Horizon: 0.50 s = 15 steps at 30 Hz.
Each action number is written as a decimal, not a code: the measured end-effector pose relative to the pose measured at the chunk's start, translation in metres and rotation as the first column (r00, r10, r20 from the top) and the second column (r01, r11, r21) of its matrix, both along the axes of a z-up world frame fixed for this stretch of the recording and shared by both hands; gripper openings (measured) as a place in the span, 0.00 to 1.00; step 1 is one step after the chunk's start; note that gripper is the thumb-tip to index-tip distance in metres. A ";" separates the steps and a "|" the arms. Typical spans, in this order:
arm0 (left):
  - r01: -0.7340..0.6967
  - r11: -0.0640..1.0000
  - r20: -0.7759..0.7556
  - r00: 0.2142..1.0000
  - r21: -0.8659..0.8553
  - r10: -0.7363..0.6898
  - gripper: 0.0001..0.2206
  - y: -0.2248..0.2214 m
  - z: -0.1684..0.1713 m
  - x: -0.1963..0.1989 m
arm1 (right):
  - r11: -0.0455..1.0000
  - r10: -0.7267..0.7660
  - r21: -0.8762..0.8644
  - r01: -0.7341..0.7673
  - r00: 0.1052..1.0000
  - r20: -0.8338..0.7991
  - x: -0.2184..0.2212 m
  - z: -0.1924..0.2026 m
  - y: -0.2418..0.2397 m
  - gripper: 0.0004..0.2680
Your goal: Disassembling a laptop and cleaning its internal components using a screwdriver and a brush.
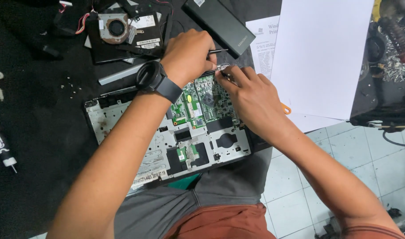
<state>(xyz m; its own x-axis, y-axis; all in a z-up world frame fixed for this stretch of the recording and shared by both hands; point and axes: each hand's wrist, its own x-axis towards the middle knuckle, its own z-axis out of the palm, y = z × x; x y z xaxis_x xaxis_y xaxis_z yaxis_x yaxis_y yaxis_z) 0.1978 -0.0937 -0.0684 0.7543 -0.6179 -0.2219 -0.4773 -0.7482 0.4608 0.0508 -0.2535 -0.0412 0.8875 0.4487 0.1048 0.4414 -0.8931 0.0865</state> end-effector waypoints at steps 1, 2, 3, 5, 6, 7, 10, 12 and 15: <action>0.000 1.000 0.003 1.000 0.000 0.000 0.03 0.001 0.002 -0.001 | 1.000 0.000 0.000 0.000 1.000 0.003 0.000 -0.001 0.001 0.18; -0.013 1.000 -0.012 1.000 -0.004 0.013 0.02 0.002 0.005 -0.003 | 1.000 0.000 0.011 0.000 1.000 0.012 0.000 -0.001 0.002 0.17; -0.023 1.000 -0.027 0.999 -0.010 0.022 0.02 0.002 0.008 -0.006 | 1.000 -0.002 0.021 0.002 1.000 0.021 -0.001 0.000 0.002 0.17; -0.067 0.996 -0.042 0.997 -0.051 0.065 0.04 0.007 0.021 -0.018 | 0.998 -0.009 0.063 0.007 1.000 0.026 -0.004 0.000 0.001 0.16; -0.115 0.989 -0.063 0.992 -0.090 0.109 0.06 0.010 0.028 -0.024 | 0.994 -0.012 0.105 0.009 1.000 0.029 -0.005 0.001 0.001 0.16; -0.107 0.990 -0.056 0.993 -0.093 0.102 0.06 0.018 0.032 -0.030 | 0.995 -0.019 0.103 0.015 0.999 0.035 -0.005 -0.002 -0.004 0.16; -0.221 0.893 -0.104 0.975 -0.392 0.196 0.06 0.041 0.053 -0.054 | 0.956 -0.025 0.293 -0.003 0.995 0.094 -0.008 0.004 -0.013 0.20; -0.327 0.728 -0.185 0.944 -0.602 0.272 0.19 0.055 0.078 -0.087 | 0.612 -0.066 0.787 0.077 0.997 -0.046 -0.012 0.031 -0.014 0.16; -0.590 0.625 -0.571 0.776 -0.510 0.267 0.20 0.062 0.090 -0.147 | -0.824 0.360 0.392 0.408 0.913 -0.195 -0.014 0.059 -0.015 0.30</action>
<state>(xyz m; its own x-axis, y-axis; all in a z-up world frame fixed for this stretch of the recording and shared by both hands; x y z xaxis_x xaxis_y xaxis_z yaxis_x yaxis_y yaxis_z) 0.0512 -0.0321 0.0221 0.9014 -0.3474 -0.2582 0.1730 -0.2578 0.9506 0.0367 -0.2683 0.0176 0.9912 -0.0965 -0.0911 0.0363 0.8573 -0.5136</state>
